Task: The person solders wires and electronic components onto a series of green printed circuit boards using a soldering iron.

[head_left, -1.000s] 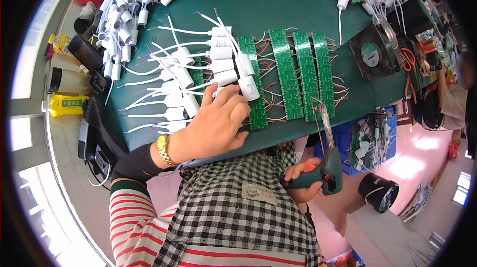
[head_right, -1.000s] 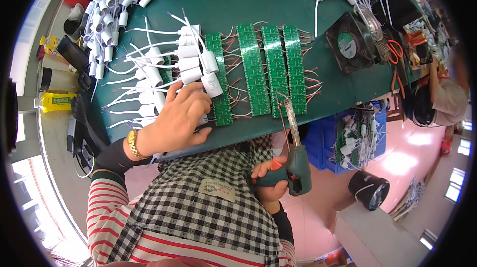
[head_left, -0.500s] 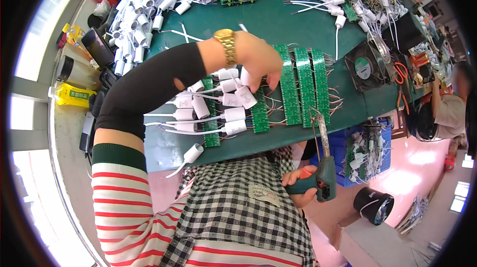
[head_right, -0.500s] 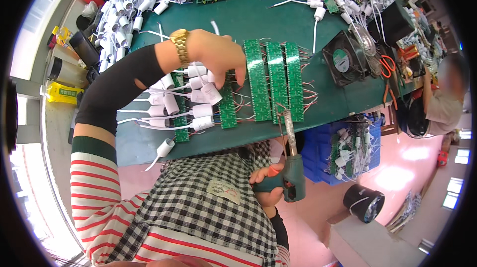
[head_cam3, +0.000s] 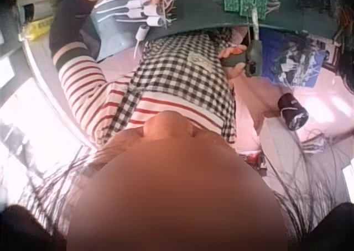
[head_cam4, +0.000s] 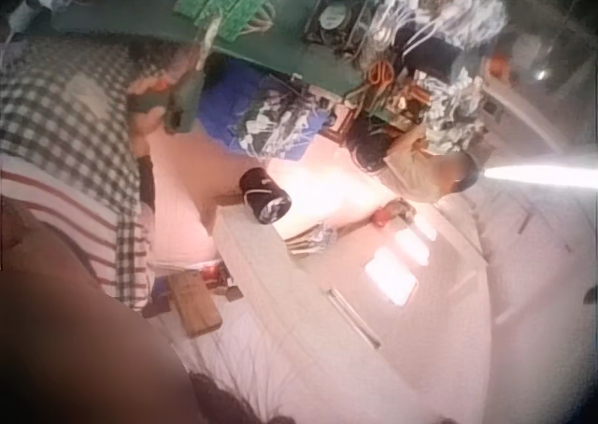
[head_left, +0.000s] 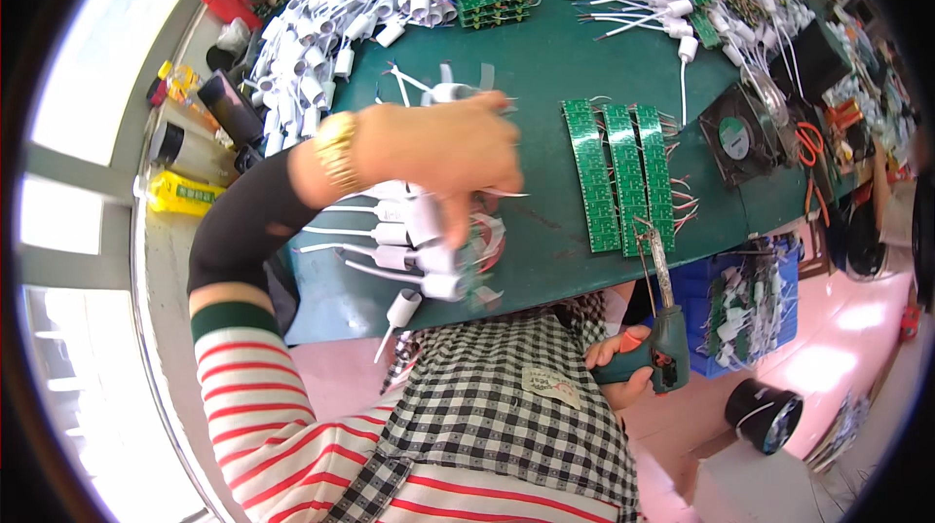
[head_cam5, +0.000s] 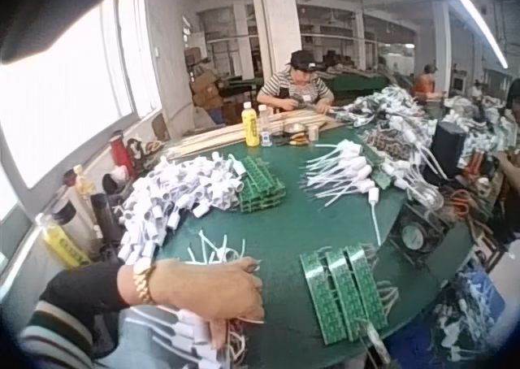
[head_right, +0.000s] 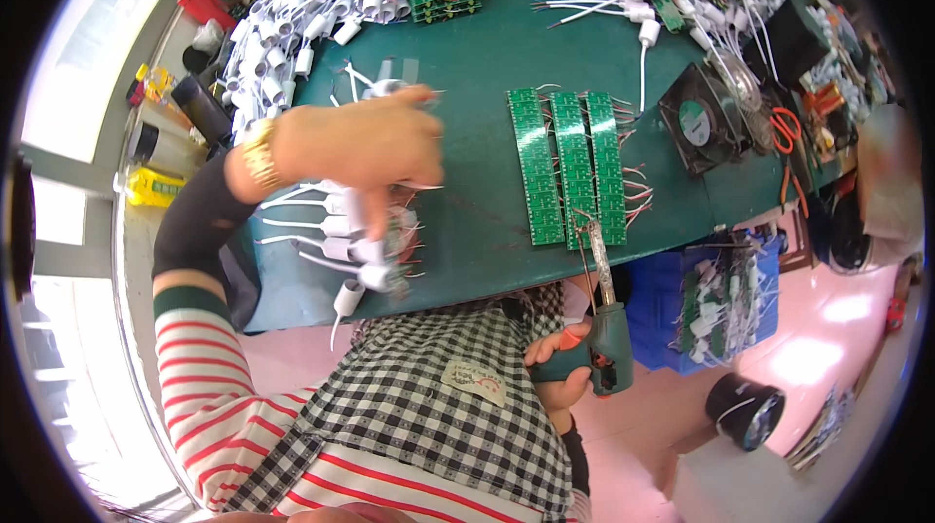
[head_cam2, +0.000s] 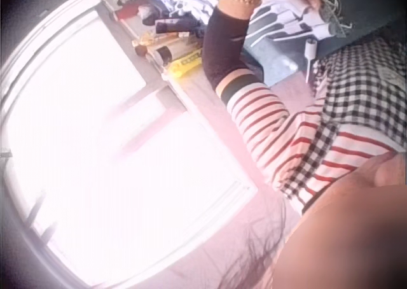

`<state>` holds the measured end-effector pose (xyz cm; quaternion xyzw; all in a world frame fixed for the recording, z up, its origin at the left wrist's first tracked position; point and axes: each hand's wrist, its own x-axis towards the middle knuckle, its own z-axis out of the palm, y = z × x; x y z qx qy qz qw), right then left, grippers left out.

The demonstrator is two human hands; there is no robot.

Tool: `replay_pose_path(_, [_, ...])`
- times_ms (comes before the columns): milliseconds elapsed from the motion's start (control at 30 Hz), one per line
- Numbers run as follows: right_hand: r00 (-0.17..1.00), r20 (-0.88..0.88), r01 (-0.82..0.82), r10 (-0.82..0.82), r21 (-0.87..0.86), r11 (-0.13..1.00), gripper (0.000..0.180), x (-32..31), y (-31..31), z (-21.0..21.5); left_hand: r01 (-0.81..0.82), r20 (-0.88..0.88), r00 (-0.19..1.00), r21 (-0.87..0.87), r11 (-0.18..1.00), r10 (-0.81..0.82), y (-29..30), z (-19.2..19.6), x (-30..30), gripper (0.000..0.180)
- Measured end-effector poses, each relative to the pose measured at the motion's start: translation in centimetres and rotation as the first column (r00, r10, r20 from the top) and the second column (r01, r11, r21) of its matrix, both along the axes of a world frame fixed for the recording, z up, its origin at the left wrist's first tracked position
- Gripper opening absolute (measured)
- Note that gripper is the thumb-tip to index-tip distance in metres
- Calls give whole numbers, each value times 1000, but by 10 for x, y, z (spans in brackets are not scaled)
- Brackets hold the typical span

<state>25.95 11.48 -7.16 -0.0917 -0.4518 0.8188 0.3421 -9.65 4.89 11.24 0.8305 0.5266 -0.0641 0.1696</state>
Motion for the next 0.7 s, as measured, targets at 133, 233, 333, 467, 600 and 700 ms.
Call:
replay_pose_path(133, [993, 35, 114, -111, -94, 989, 65, -5, -5, -1, -125, 21, 992, 89, 988, 123, -66, 76, 4, 61])
replay_pose_path(233, [987, 42, 156, -153, -68, 985, 65, -9, -1, -1, -204, -133, 968, 88, 975, 215, -95, 136, 18, 57])
replay_pose_path(333, [986, 43, 161, -158, -76, 984, 65, -17, -1, 1, -281, -291, 918, 6, 960, 271, -103, 159, 23, 53])
replay_pose_path(467, [991, 63, 129, -122, -111, 985, 66, -26, -6, 1, -239, -96, 970, -223, 945, 223, -62, 89, 3, 60])
replay_pose_path(600, [992, 29, 127, -125, -94, 987, 66, -19, -12, -1, -49, -270, 961, -375, 926, -59, -14, -21, -14, 56])
replay_pose_path(700, [964, 9, 265, -264, -32, 964, 64, -10, -18, 1, 5, 26, 1000, -296, 955, 2, -13, -49, -35, 62])
